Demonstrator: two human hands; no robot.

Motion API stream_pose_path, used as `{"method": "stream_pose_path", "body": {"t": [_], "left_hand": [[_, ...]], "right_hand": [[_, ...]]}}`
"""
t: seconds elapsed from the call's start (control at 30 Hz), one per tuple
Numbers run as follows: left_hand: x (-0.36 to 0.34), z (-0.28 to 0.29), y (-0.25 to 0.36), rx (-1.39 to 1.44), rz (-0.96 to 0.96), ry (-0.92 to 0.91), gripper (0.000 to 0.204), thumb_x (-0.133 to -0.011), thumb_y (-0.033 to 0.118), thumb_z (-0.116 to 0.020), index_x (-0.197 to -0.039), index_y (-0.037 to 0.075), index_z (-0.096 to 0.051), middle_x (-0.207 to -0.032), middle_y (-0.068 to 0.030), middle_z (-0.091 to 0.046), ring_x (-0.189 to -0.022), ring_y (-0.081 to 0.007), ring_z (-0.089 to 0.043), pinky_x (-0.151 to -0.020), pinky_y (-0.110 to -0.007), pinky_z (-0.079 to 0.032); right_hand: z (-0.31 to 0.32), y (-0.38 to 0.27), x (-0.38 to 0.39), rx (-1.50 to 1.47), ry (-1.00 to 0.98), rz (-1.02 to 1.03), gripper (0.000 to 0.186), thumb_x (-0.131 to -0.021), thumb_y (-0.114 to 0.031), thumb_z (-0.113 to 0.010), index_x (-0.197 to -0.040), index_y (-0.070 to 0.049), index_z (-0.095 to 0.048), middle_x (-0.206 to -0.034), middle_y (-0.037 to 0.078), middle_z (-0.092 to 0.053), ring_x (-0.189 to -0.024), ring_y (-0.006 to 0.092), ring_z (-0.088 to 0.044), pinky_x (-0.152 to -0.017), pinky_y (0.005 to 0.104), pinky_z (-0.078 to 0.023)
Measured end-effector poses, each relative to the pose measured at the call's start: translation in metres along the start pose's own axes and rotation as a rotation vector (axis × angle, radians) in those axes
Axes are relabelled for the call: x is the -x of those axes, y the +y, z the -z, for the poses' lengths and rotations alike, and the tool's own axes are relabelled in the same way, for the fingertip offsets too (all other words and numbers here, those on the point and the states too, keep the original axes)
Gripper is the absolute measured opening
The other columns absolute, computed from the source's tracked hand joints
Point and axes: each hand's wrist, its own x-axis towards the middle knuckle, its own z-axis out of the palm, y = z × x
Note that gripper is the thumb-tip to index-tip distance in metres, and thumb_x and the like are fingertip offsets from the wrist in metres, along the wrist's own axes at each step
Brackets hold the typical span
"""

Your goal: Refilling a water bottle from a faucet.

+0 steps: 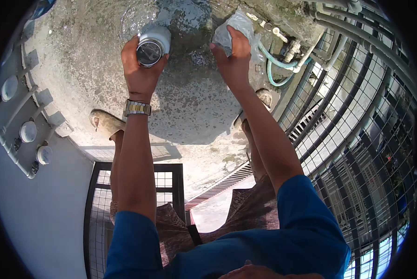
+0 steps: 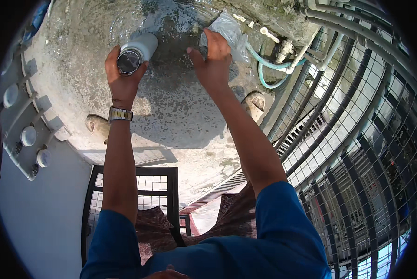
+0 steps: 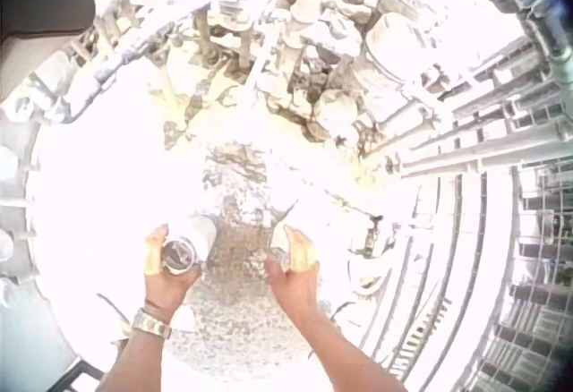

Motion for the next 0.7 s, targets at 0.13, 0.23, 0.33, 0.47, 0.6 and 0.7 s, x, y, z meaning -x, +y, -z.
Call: {"method": "stream_pose_path", "body": {"t": [0.13, 0.23, 0.33, 0.47, 0.6, 0.7], "left_hand": [[-0.001, -0.005, 0.001, -0.049, -0.004, -0.056, 0.095, -0.063, 0.021, -0.098, -0.142, -0.001, -0.049, -0.136, -0.0242, -0.056, -0.127, -0.0408, -0.054, -0.108, -0.046, -0.047], [-0.001, -0.005, -0.003, 0.026, 0.115, -0.037, 0.097, -0.063, 0.023, -0.098, -0.143, -0.003, -0.049, -0.134, -0.0260, -0.058, -0.129, -0.0429, -0.053, -0.110, -0.047, -0.046], [0.003, 0.007, -0.001, -0.056, 0.093, -0.172, 0.122, -0.064, 0.029, -0.099, -0.156, -0.003, -0.026, -0.151, -0.0309, -0.038, -0.142, -0.0461, -0.038, -0.114, -0.051, -0.041], [0.026, 0.042, 0.038, -0.276, 0.013, -0.061, 0.118, -0.077, 0.030, -0.091, -0.162, 0.003, -0.014, -0.158, -0.0302, -0.028, -0.146, -0.0465, -0.031, -0.117, -0.054, -0.031], [0.058, 0.056, 0.122, 0.023, 0.094, -0.311, 0.093, -0.092, 0.027, -0.078, -0.162, 0.003, -0.022, -0.148, -0.0229, -0.048, -0.137, -0.0385, -0.048, -0.112, -0.050, -0.038], [0.061, 0.024, 0.179, 0.762, 0.686, -0.500, 0.086, -0.097, 0.026, -0.073, -0.161, 0.001, -0.023, -0.134, -0.0175, -0.061, -0.120, -0.0240, -0.062, -0.098, -0.037, -0.050]], "right_hand": [[0.065, 0.078, 0.016, 0.419, 0.000, -0.398, 0.111, -0.074, -0.050, -0.090, -0.159, -0.013, -0.028, -0.156, 0.022, -0.033, -0.142, 0.0439, -0.034, -0.113, 0.0582, -0.029], [0.066, 0.127, 0.013, 0.347, -0.224, -0.739, 0.086, -0.079, -0.051, -0.085, -0.147, -0.013, -0.049, -0.146, 0.020, -0.051, -0.140, 0.0420, -0.043, -0.111, 0.0584, -0.034], [0.063, 0.143, 0.010, 0.246, -0.368, -0.678, 0.052, -0.089, -0.044, -0.078, -0.127, -0.010, -0.068, -0.122, 0.015, -0.068, -0.125, 0.0377, -0.057, -0.105, 0.0508, -0.042], [0.081, 0.110, 0.005, 0.285, -0.228, -0.259, 0.031, -0.098, -0.036, -0.071, -0.113, -0.008, -0.075, -0.104, 0.012, -0.072, -0.103, 0.0303, -0.067, -0.093, 0.0386, -0.049], [0.116, 0.041, 0.000, -0.226, -0.350, -0.478, 0.021, -0.103, -0.024, -0.067, -0.113, -0.006, -0.073, -0.096, 0.010, -0.069, -0.089, 0.0180, -0.063, -0.085, 0.0284, -0.048], [0.131, -0.008, -0.003, -0.424, -0.328, -0.379, 0.013, -0.101, -0.012, -0.067, -0.111, -0.004, -0.070, -0.092, 0.010, -0.067, -0.085, 0.0216, -0.062, -0.079, 0.0298, -0.049]]}}
